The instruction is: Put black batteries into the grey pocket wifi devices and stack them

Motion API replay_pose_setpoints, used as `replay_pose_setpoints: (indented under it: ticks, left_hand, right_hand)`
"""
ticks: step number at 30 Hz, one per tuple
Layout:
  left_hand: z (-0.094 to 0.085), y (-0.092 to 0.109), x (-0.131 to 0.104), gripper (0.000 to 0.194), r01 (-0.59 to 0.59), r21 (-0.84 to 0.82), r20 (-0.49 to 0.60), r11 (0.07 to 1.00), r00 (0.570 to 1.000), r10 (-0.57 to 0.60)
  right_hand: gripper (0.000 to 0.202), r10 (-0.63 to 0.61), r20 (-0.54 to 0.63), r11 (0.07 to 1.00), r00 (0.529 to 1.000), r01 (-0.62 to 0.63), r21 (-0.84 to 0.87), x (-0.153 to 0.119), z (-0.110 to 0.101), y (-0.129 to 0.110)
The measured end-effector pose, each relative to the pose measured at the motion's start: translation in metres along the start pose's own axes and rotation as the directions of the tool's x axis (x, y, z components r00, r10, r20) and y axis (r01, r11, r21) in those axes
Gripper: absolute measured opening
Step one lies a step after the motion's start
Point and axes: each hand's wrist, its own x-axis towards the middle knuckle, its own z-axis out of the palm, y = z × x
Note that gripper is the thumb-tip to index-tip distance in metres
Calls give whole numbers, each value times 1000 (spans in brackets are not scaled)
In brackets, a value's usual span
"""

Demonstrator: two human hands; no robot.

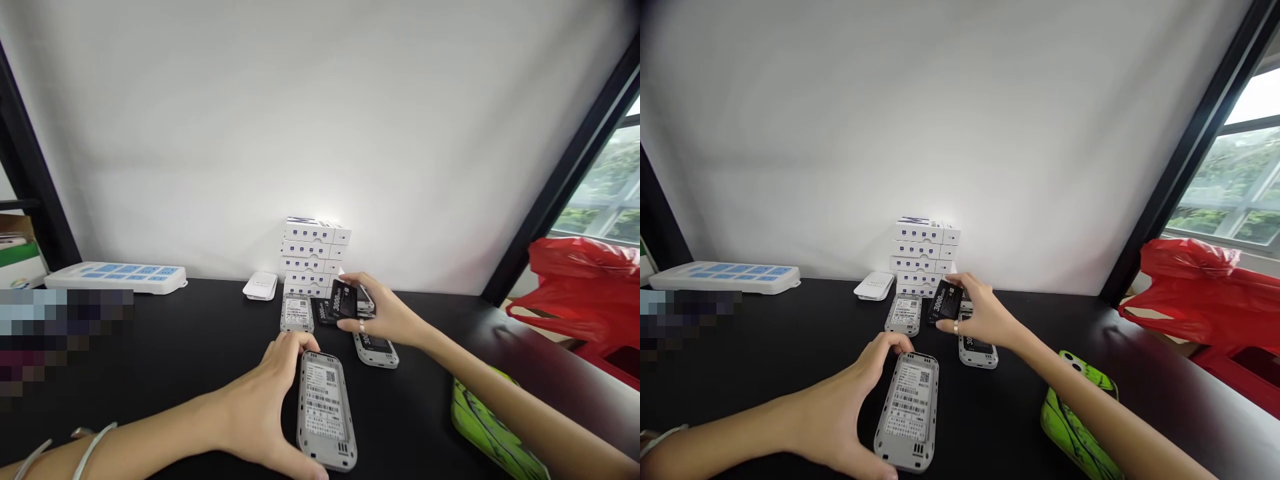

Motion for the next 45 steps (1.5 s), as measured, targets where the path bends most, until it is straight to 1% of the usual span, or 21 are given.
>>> replay_pose_setpoints:
  ticks: [1,3,5,7,10,13,15,17,19,22,23,25,27,30,32,34,35,38,40,42,45]
  left_hand:
    - [0,1,0,100,37,-11,1,999,999,-37]
    - [1,-1,0,111,85,-40,-14,996,996,-86]
    - [3,-3,0,119,93,-74,-45,993,994,-96]
    - [6,-6,-1,124,86,-108,-92,990,991,-96]
    - [12,-7,-2,127,89,-129,-149,988,983,-108]
    - [12,-7,-2,126,100,-121,-175,988,977,-120]
    - [10,-6,-1,125,109,-101,-139,989,983,-123]
    - [7,-5,1,123,103,-73,-78,992,991,-109]
    - [4,-5,2,123,87,-59,-46,994,995,-90]
    - [4,-6,3,126,74,-70,-60,995,995,-78]
    - [4,-6,3,128,75,-76,-56,994,995,-79]
    - [4,-6,2,130,89,-84,-36,993,995,-92]
    - [3,-5,1,131,106,-98,-16,990,994,-108]
    - [1,-4,-1,117,98,-133,-17,986,995,-101]
    - [2,-4,-2,106,87,-151,-42,985,995,-94]
    - [5,-3,-2,98,93,-177,-88,980,990,-110]
    - [8,-3,-3,95,99,-195,-113,976,986,-123]
    - [13,-5,0,80,108,-205,-209,973,966,-152]
    - [10,-8,6,74,118,-155,-287,981,945,-159]
    - [2,-14,15,73,138,-88,-345,987,925,-160]
    - [-17,-27,28,78,158,5,-358,987,922,-146]
  right_hand:
    - [74,6,29,996,1000,-9,88,-6,1,-5]
    - [78,19,140,978,990,-48,203,-18,6,-17]
    - [81,26,254,975,967,-81,209,-27,14,-29]
    - [81,19,316,975,949,-88,206,-32,21,-38]
    - [79,15,330,969,944,-95,228,-34,29,-42]
    - [69,15,320,961,947,-102,257,-33,31,-39]
    - [62,-19,311,954,950,-76,290,-34,29,-40]
    - [63,-55,345,955,937,-51,291,-36,25,-44]
    - [76,-86,440,972,894,-21,232,-39,21,-51]
    - [107,-125,554,990,823,68,122,-46,18,-61]
    - [113,-119,560,992,820,82,91,-48,18,-62]
    - [120,-88,535,996,840,81,38,-49,17,-63]
    - [121,-80,524,996,848,85,14,-46,10,-60]
    - [106,-84,523,996,848,94,8,-37,-12,-48]
    - [94,-33,475,997,879,61,-44,-32,-29,-35]
    - [89,49,417,993,907,2,-119,-29,-43,-19]
    - [88,91,403,988,911,-32,-151,-28,-47,-11]
    - [89,196,407,971,892,-117,-211,-26,-49,12]
    - [89,202,431,970,879,-120,-210,-25,-47,22]
    - [86,176,463,978,869,-101,-184,-24,-46,26]
    - [84,163,486,983,858,-98,-156,-23,-49,27]
